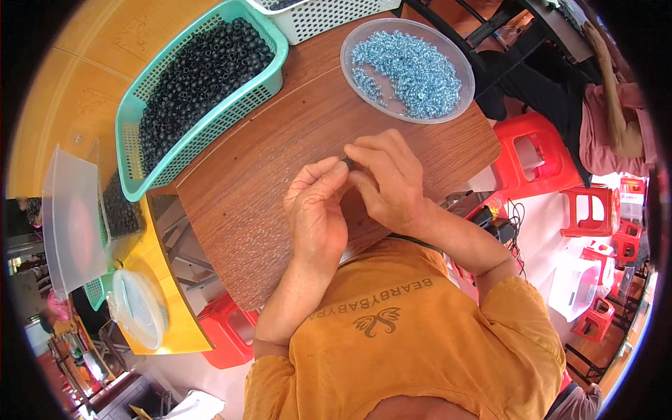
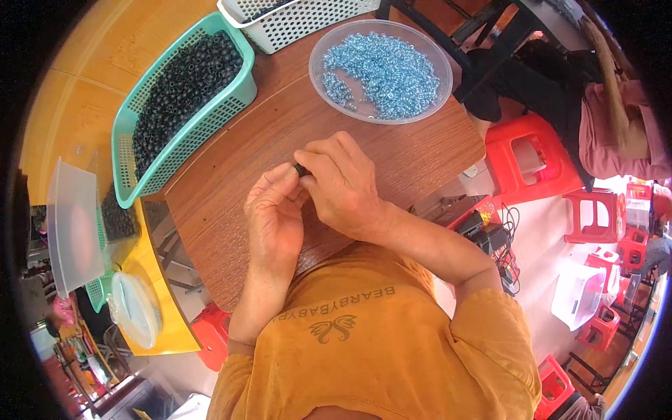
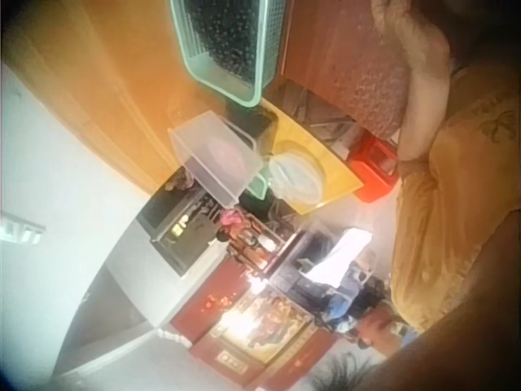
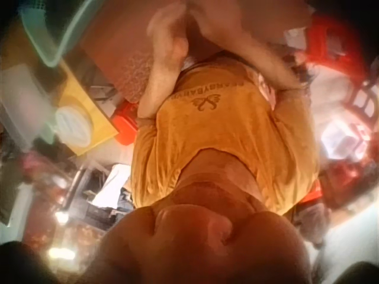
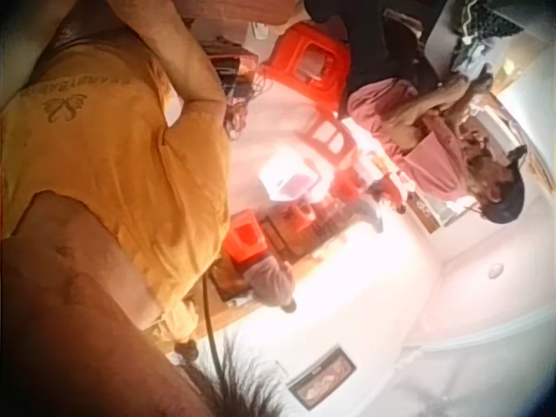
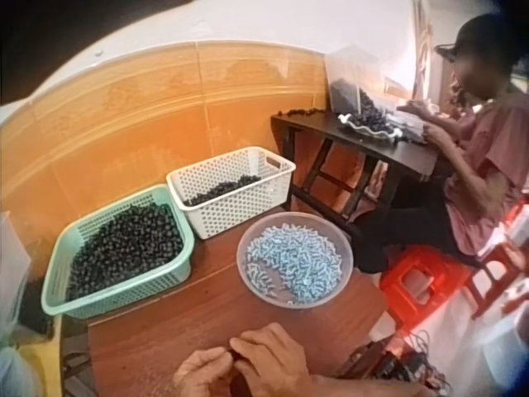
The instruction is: The person repeatedly picks small black cylindrical parts from a green basket and light blue metallic pieces from a clear bowl, then inserts the blue pieces into the black parts by hand. The assembled units are placed back into the green basket. The process is repeated continuously throughout the clip.
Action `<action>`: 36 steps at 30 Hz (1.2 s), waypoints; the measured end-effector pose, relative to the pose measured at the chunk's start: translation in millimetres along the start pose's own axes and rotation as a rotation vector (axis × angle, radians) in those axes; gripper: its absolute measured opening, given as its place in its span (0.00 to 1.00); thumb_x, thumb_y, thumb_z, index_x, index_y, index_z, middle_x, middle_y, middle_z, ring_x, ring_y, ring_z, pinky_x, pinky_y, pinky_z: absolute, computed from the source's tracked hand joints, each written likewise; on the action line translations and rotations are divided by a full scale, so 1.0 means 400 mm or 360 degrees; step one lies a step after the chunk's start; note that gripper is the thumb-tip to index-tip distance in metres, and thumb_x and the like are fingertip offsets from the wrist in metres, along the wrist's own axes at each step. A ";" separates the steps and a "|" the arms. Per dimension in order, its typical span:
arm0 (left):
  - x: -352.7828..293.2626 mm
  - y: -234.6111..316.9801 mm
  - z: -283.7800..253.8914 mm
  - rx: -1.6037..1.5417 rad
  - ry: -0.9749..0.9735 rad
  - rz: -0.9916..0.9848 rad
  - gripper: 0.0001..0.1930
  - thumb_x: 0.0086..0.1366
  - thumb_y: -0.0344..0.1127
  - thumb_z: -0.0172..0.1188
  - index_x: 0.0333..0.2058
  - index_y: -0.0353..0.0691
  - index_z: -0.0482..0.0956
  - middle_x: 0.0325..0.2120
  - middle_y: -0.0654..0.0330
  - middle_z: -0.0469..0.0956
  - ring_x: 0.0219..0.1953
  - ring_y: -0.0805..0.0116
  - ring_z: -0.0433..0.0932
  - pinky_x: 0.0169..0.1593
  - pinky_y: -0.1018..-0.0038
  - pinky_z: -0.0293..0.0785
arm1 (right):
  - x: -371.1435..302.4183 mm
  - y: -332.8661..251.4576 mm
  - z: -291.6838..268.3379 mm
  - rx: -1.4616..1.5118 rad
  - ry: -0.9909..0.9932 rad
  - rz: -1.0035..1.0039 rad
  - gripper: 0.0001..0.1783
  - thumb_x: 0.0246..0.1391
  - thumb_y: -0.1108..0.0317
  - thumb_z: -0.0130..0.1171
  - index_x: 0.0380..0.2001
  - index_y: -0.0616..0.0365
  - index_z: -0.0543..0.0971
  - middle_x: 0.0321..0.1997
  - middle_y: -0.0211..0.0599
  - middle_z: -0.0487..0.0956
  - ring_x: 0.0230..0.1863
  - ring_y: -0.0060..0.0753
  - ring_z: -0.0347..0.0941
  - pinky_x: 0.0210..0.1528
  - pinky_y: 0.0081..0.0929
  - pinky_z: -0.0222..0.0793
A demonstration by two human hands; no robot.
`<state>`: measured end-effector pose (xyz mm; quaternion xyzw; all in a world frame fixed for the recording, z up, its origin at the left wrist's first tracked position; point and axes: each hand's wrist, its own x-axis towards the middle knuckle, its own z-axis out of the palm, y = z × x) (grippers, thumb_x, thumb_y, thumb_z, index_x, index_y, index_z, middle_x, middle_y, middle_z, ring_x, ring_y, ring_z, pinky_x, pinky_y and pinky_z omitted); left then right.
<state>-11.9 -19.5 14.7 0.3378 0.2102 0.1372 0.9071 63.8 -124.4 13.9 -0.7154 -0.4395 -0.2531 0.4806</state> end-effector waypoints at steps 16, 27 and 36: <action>-0.012 -0.004 0.026 0.0105 0.0096 0.0117 0.03 0.55 0.20 0.57 0.30 0.31 0.75 0.30 0.58 0.77 0.34 0.74 0.74 0.42 0.79 0.70 | -0.002 0.021 0.013 0.0100 0.0081 -0.0236 0.15 0.28 0.80 0.58 0.27 0.68 0.73 0.26 0.42 0.71 0.24 0.40 0.64 0.24 0.31 0.61; -0.032 0.077 0.076 0.0311 0.0087 0.0205 0.09 0.61 0.31 0.54 0.39 0.32 0.73 0.35 0.53 0.76 0.38 0.66 0.75 0.43 0.70 0.70 | 0.129 0.090 -0.010 0.0010 -0.0050 -0.0117 0.14 0.33 0.77 0.62 0.29 0.64 0.73 0.27 0.42 0.73 0.28 0.44 0.67 0.29 0.35 0.64; -0.140 0.228 0.188 -0.0161 -0.1500 0.0148 0.19 0.64 0.42 0.49 0.39 0.27 0.71 0.38 0.44 0.72 0.40 0.60 0.72 0.45 0.67 0.67 | 0.553 0.448 0.079 -0.0589 0.0004 0.0265 0.16 0.36 0.75 0.52 0.35 0.63 0.75 0.29 0.57 0.76 0.34 0.57 0.74 0.39 0.46 0.69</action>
